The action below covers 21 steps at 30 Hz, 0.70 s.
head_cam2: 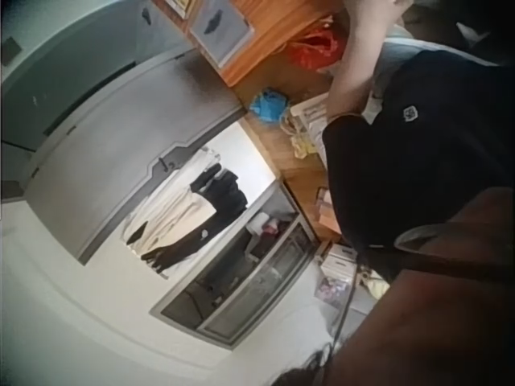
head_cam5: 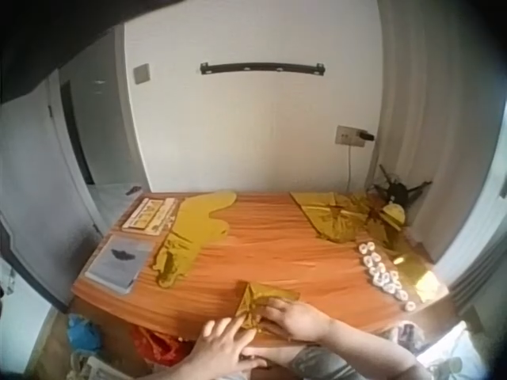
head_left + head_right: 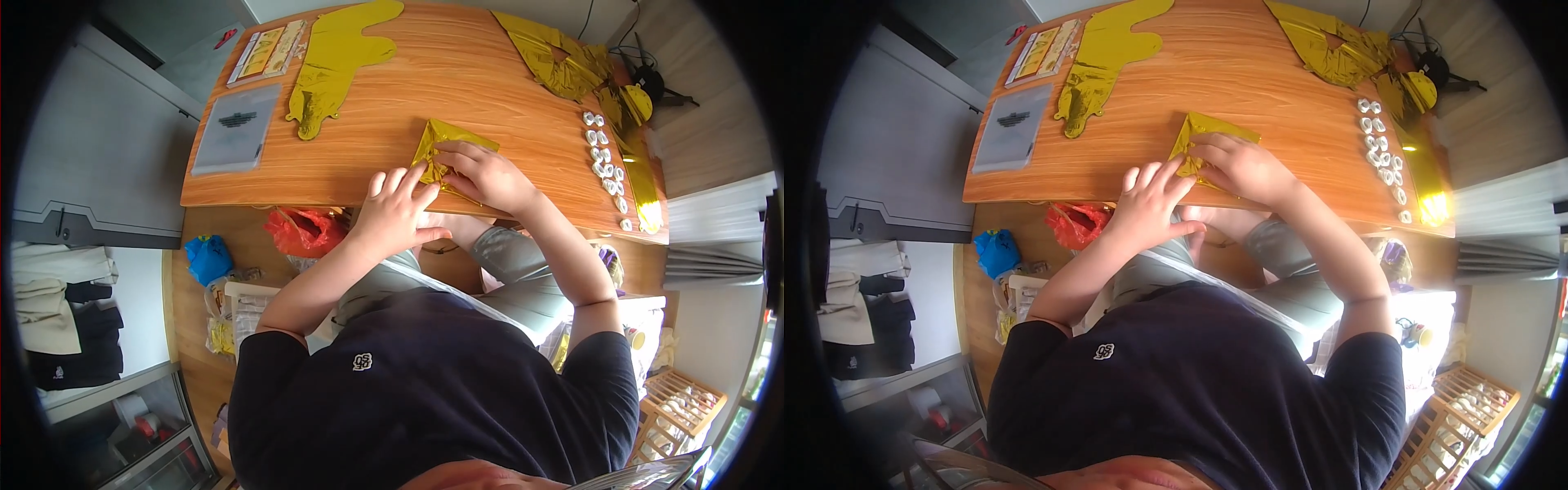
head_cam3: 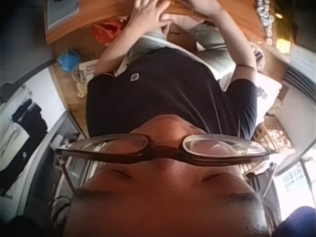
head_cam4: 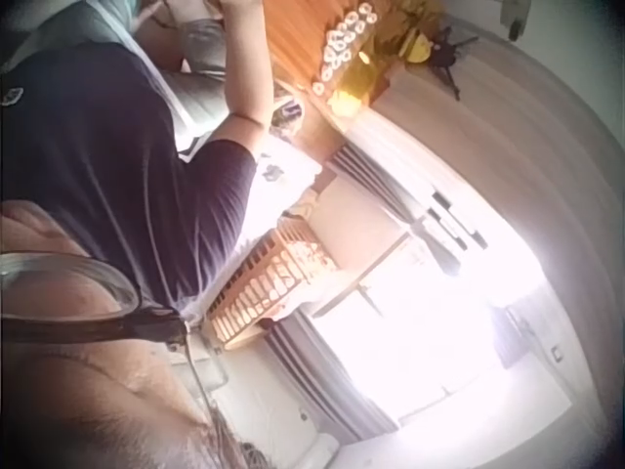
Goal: Folding a yellow foil balloon on a wooden desk.
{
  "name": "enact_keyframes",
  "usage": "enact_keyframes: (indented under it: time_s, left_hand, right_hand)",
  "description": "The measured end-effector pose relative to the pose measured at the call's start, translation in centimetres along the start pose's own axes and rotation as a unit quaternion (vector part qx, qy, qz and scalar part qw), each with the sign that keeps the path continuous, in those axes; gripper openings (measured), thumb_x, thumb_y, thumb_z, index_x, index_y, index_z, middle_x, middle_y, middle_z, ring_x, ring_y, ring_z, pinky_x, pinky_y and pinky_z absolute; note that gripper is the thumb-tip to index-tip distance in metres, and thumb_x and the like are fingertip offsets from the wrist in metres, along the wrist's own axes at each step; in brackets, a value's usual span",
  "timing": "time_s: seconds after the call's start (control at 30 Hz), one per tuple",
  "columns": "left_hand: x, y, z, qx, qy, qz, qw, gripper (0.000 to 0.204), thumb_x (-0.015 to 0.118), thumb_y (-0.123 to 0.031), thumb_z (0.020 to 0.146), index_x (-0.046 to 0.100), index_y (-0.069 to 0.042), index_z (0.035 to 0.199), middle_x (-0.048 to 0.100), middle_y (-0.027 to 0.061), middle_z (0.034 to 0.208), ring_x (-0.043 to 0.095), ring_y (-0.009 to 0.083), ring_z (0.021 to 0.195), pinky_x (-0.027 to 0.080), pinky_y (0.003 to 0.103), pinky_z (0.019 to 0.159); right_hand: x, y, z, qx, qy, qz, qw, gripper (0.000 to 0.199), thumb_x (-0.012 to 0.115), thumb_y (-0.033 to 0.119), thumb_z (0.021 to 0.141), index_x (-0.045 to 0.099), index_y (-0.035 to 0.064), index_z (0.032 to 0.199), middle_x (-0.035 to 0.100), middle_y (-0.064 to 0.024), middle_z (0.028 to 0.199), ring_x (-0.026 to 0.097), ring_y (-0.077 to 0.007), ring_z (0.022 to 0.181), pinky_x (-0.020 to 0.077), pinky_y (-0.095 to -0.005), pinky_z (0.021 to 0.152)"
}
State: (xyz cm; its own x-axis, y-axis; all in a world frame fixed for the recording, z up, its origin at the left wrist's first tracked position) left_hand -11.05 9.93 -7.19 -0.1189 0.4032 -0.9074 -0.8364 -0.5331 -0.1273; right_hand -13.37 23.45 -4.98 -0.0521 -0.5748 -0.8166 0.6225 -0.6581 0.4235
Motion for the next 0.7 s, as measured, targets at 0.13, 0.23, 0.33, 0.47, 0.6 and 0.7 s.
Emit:
enact_keyframes:
  time_s: [0.13, 0.23, 0.33, 0.47, 0.6, 0.7]
  left_hand:
    - [0.0, -0.2, -0.2, -0.002, -0.001, 0.015, 1.000, 0.073, 0.068, -0.070, 0.082, 0.066, -0.012, 0.125, 0.054, 0.0187, 0.142, 0.051, 0.0332, 0.124, 0.039, 0.049, 0.100]
    - [0.1, -0.4, -0.3, -0.005, 0.004, 0.018, 1.000, 0.073, 0.067, -0.070, 0.082, 0.066, -0.012, 0.125, 0.054, 0.0188, 0.142, 0.051, 0.0329, 0.123, 0.039, 0.048, 0.099]
    - [0.0, -0.6, -0.3, -0.006, 0.009, 0.024, 1.000, 0.073, 0.067, -0.071, 0.083, 0.066, -0.012, 0.125, 0.054, 0.0182, 0.143, 0.051, 0.0327, 0.123, 0.039, 0.048, 0.097]
    - [0.4, -1.1, -0.5, -0.021, 0.016, -0.019, 0.999, 0.067, 0.074, -0.060, 0.081, 0.060, -0.012, 0.126, 0.050, 0.0155, 0.149, 0.049, 0.0343, 0.127, 0.037, 0.053, 0.098]
    - [0.5, -1.7, -0.6, -0.044, 0.021, -0.040, 0.998, 0.066, 0.081, -0.049, 0.080, 0.056, -0.013, 0.129, 0.051, 0.0151, 0.148, 0.051, 0.0322, 0.126, 0.038, 0.051, 0.097]
    - [1.2, -1.6, -1.0, -0.047, 0.025, -0.065, 0.997, 0.072, 0.083, -0.049, 0.077, 0.052, -0.016, 0.134, 0.050, 0.0160, 0.151, 0.051, 0.0325, 0.127, 0.036, 0.051, 0.099]
  right_hand:
    - [-0.8, 1.0, -0.2, -0.049, -0.026, -0.116, 0.992, 0.039, 0.076, 0.022, 0.089, 0.067, 0.0107, 0.126, 0.068, -0.0100, 0.129, 0.066, -0.0356, 0.111, 0.0556, -0.0436, 0.093]
    - [0.1, 1.1, -1.1, -0.006, 0.007, -0.121, 0.993, 0.042, 0.076, 0.022, 0.087, 0.067, 0.0097, 0.127, 0.069, -0.0113, 0.128, 0.064, -0.0334, 0.116, 0.0536, -0.0442, 0.098]
    - [0.7, 1.0, -1.9, 0.082, 0.021, -0.058, 0.995, 0.046, 0.075, 0.023, 0.089, 0.065, 0.0067, 0.130, 0.070, -0.0134, 0.125, 0.061, -0.0302, 0.122, 0.0498, -0.0444, 0.103]
    - [0.9, 3.7, -2.1, 0.079, 0.019, -0.150, 0.985, 0.058, 0.070, 0.037, 0.091, 0.057, 0.0070, 0.139, 0.065, -0.0151, 0.132, 0.057, -0.0323, 0.129, 0.0437, -0.0497, 0.110]
    - [3.0, 4.4, -3.0, 0.100, 0.041, -0.283, 0.953, 0.073, 0.070, 0.049, 0.087, 0.050, 0.0130, 0.147, 0.057, -0.0136, 0.144, 0.054, -0.0359, 0.133, 0.0353, -0.0594, 0.116]
    - [3.9, 3.7, -3.4, 0.143, 0.041, -0.319, 0.936, 0.076, 0.073, 0.048, 0.085, 0.047, 0.0195, 0.151, 0.054, -0.0117, 0.148, 0.049, -0.0352, 0.139, 0.0302, -0.0642, 0.117]
Point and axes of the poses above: each hand's wrist, its own z-axis towards the middle knuckle, its own x-axis out of the palm, y = z × x, the point moved 9 cm from there along z, towards the middle knuckle
